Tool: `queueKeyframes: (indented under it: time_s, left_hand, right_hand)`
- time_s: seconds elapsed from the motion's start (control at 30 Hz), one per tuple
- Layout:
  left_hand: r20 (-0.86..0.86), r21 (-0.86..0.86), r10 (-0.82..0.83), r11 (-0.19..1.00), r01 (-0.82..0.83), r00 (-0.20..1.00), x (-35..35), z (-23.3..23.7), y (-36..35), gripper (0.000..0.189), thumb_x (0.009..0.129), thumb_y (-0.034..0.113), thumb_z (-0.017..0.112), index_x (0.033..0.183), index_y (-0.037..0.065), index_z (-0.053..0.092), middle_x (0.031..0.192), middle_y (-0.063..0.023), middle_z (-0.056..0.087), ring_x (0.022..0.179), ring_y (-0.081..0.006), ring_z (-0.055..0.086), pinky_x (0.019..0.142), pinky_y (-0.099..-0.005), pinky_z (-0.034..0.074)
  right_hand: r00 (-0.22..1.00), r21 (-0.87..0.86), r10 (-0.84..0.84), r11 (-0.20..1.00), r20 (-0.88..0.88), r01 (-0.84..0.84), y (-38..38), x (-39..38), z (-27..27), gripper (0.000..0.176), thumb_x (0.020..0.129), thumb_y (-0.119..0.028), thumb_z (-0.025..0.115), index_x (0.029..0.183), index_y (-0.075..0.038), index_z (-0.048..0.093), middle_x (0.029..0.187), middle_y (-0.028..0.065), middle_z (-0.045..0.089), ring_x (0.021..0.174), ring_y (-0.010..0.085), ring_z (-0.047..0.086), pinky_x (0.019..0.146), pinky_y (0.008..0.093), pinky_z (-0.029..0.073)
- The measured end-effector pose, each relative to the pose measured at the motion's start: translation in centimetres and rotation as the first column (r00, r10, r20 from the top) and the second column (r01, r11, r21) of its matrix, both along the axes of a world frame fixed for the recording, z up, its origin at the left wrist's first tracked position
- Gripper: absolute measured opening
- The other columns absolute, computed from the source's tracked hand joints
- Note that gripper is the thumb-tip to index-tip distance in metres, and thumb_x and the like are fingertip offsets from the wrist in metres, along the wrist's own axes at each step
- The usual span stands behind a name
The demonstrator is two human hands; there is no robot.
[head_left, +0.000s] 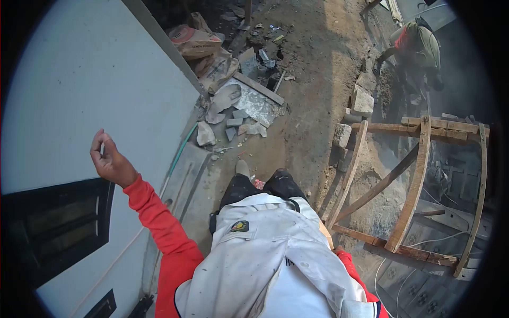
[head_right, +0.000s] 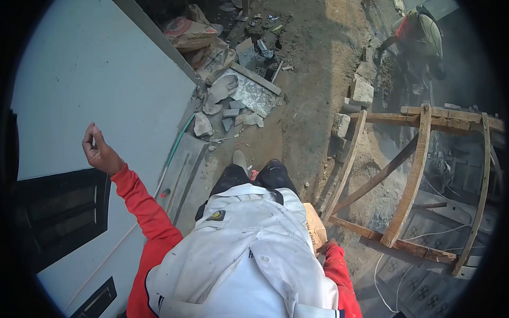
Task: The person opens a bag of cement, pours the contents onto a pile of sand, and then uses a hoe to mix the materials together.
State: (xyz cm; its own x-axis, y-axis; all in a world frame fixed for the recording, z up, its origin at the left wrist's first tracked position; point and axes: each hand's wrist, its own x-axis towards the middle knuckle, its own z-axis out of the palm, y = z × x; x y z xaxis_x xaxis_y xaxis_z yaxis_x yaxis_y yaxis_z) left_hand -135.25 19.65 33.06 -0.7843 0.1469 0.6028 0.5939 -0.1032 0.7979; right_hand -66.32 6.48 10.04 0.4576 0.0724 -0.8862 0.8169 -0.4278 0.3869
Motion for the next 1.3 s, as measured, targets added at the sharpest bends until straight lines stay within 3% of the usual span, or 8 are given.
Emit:
queueKeyframes:
  time_s: [0.17, 0.3, 0.37, 0.53, 0.73, 1.03, 1.23, 1.3]
  left_hand:
    - [-0.411, 0.012, 0.053, 0.999, -0.053, 0.910, -6.8, 7.1, 8.5, 0.014, 0.081, 0.008, 0.064, 0.092, 0.003, 0.057, 0.102, -0.0118, 0.060, 0.097, -0.0199, 0.054, 0.084, -0.0333, 0.042]
    - [-0.788, 0.008, 0.140, 0.976, -0.217, 0.599, -11.3, 9.9, 14.3, 0.032, 0.074, 0.010, 0.071, 0.101, 0.007, 0.053, 0.105, -0.0081, 0.057, 0.112, -0.0238, 0.045, 0.094, -0.0398, 0.034]
    - [-0.853, 0.029, 0.160, 0.965, -0.262, 0.496, -13.3, 10.6, 16.8, 0.038, 0.073, 0.009, 0.072, 0.104, 0.008, 0.050, 0.108, -0.0074, 0.054, 0.116, -0.0251, 0.042, 0.098, -0.0421, 0.031]
    - [-0.956, 0.060, 0.175, 0.902, -0.427, 0.235, -17.2, 12.5, 21.3, 0.057, 0.069, 0.023, 0.076, 0.115, 0.010, 0.046, 0.128, -0.0129, 0.034, 0.123, -0.0289, 0.029, 0.099, -0.0453, 0.026]
    - [-0.948, 0.070, 0.250, 0.764, -0.642, 0.195, -21.2, 13.6, 24.8, 0.060, 0.071, 0.028, 0.073, 0.120, 0.010, 0.043, 0.132, -0.0143, 0.028, 0.126, -0.0302, 0.022, 0.103, -0.0502, 0.020]
    - [-0.961, 0.091, 0.265, 0.563, -0.822, 0.074, -22.4, 13.3, 25.5, 0.053, 0.083, 0.046, 0.054, 0.122, 0.011, 0.043, 0.134, -0.0176, 0.033, 0.127, -0.0347, 0.026, 0.103, -0.0547, 0.018]
    - [-0.960, 0.094, 0.276, 0.503, -0.859, 0.056, -22.7, 13.1, 25.2, 0.048, 0.083, 0.042, 0.053, 0.119, 0.011, 0.046, 0.134, -0.0179, 0.033, 0.127, -0.0356, 0.026, 0.103, -0.0548, 0.020]
    - [-0.956, 0.099, 0.286, 0.511, -0.854, 0.060, -22.7, 13.1, 25.0, 0.048, 0.083, 0.041, 0.054, 0.119, 0.011, 0.046, 0.134, -0.0181, 0.033, 0.127, -0.0357, 0.027, 0.103, -0.0546, 0.020]
  right_hand:
    - [0.985, 0.603, 0.108, 0.780, 0.132, -0.166, 10.0, -4.6, -4.9, 0.023, 0.066, -0.017, 0.071, 0.081, -0.001, 0.066, 0.088, 0.0246, 0.063, 0.087, 0.0374, 0.062, 0.075, 0.0415, 0.049]
    - [0.967, 0.716, 0.235, 0.658, 0.097, -0.231, 23.6, -9.7, -5.7, 0.026, 0.069, -0.013, 0.064, 0.093, -0.003, 0.058, 0.093, 0.0217, 0.063, 0.089, 0.0402, 0.060, 0.076, 0.0463, 0.049]
    - [0.919, 0.897, 0.379, 0.361, 0.109, -0.255, 30.3, -11.6, -7.6, 0.027, 0.070, -0.009, 0.060, 0.096, -0.006, 0.057, 0.092, 0.0209, 0.062, 0.087, 0.0411, 0.058, 0.073, 0.0472, 0.047]
    - [0.769, 0.968, 0.638, 0.213, -0.036, -0.131, 51.3, -23.7, -5.5, 0.034, 0.070, -0.007, 0.058, 0.103, -0.012, 0.056, 0.089, 0.0190, 0.062, 0.085, 0.0401, 0.058, 0.071, 0.0465, 0.047]
    - [0.449, 0.996, 0.889, 0.079, -0.092, 0.048, 72.1, -43.5, 2.1, 0.034, 0.077, -0.008, 0.052, 0.110, -0.013, 0.056, 0.092, 0.0183, 0.062, 0.085, 0.0392, 0.058, 0.071, 0.0443, 0.046]
    - [0.029, 0.954, 0.999, -0.044, 0.037, 0.298, 82.5, -71.5, 13.4, 0.039, 0.081, -0.007, 0.048, 0.116, -0.023, 0.055, 0.089, 0.0117, 0.061, 0.082, 0.0333, 0.060, 0.072, 0.0419, 0.047]
    - [0.108, 0.965, 0.978, -0.195, 0.178, 0.177, 83.8, -83.5, 10.0, 0.045, 0.078, -0.006, 0.052, 0.119, -0.021, 0.053, 0.107, 0.0141, 0.057, 0.093, 0.0320, 0.057, 0.076, 0.0410, 0.047]
    - [0.231, 0.917, 0.963, -0.214, 0.140, 0.336, 82.5, -82.4, 7.9, 0.047, 0.076, -0.005, 0.054, 0.121, -0.019, 0.051, 0.108, 0.0158, 0.055, 0.098, 0.0328, 0.054, 0.076, 0.0412, 0.047]
